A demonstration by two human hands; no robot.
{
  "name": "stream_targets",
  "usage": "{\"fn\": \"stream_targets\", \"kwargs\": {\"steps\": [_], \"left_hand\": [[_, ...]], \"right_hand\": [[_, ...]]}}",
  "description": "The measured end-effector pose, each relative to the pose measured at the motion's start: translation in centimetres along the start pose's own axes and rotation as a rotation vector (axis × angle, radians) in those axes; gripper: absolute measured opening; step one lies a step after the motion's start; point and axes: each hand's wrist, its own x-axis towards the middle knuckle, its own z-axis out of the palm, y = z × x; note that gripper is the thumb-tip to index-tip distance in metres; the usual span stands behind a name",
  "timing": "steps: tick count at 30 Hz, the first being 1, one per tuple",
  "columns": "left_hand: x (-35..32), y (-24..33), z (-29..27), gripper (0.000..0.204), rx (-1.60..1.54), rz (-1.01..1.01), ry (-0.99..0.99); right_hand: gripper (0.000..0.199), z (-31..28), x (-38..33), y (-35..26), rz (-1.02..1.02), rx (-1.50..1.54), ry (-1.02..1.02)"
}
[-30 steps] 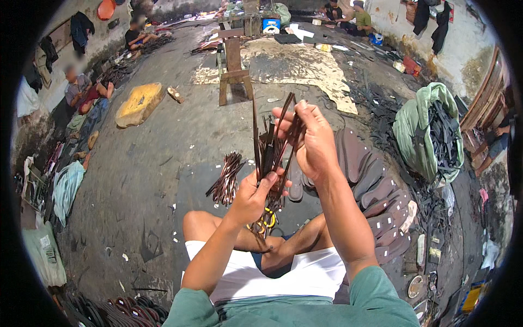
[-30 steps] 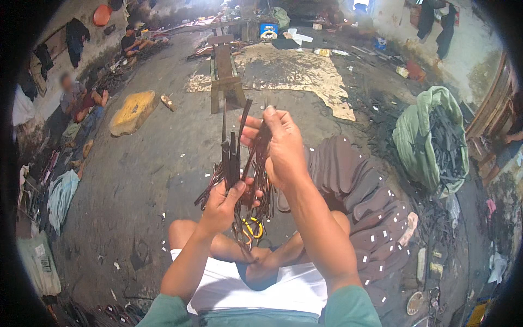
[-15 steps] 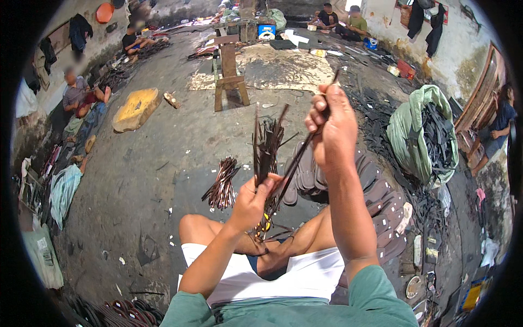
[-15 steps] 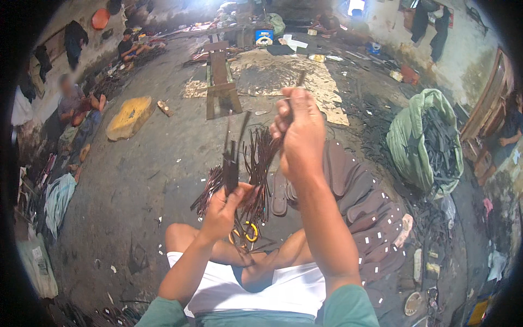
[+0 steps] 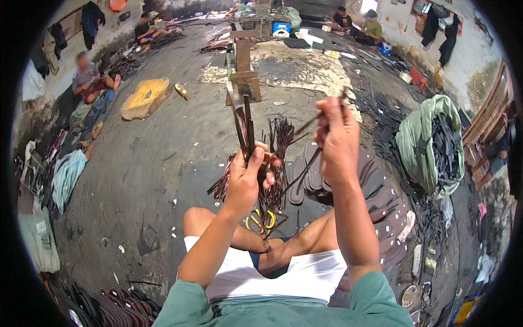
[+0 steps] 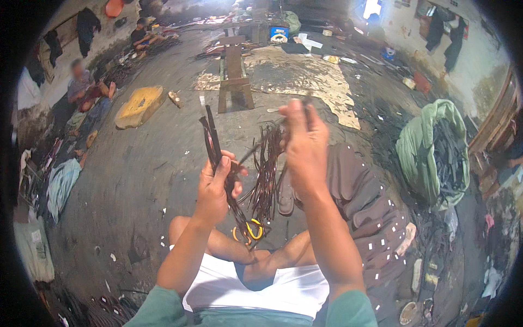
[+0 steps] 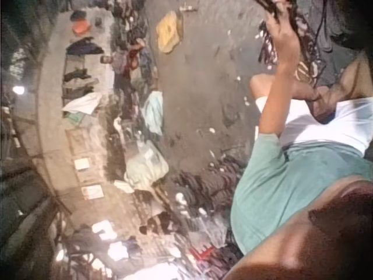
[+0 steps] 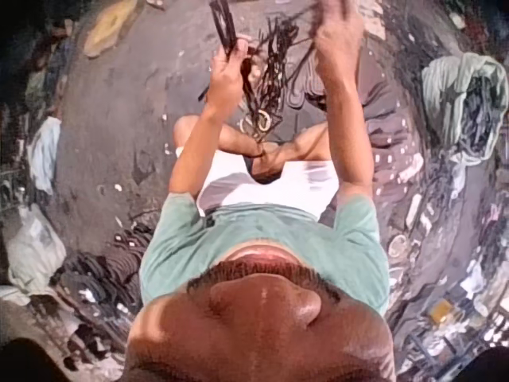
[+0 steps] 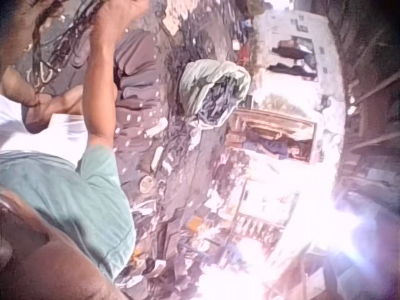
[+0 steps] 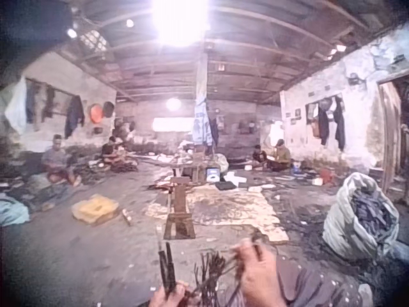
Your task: The person sits on the floor and repeatedly gathers bundles of dark flexible strips, aligns them, and cuts them into shorter lengths using yellow-handled scissors. The cut pieces are placed into a growing pile on the floor.
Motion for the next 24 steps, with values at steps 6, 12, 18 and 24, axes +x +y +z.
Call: {"fn": "stream_targets", "kwargs": {"steps": [6,12,18,24], "left_hand": [[0.4,0.1,0.2,0.031,0.006,-0.116,-0.075],[0.4,-0.4,1.2,0.031,0.192,-0.002,-0.133],[0.6,-0.2,2.6,0.028,0.089,0.078,-0.102],[0.3,0.7,2.6,0.031,0.148,0.004,-0.131]], "right_hand": [[0.036,-1.3,-0.1,1.0,-0.068,0.020,0.011],[0.021,0.6,-1.2,1.0,-0.127,-0.240,-0.255],[0.022,1.3,-2.3,1.9,-0.191,-0.266,-0.239],[0.024,1.5,-1.5,0.3,-0.104,-0.079,-0.184]]}}
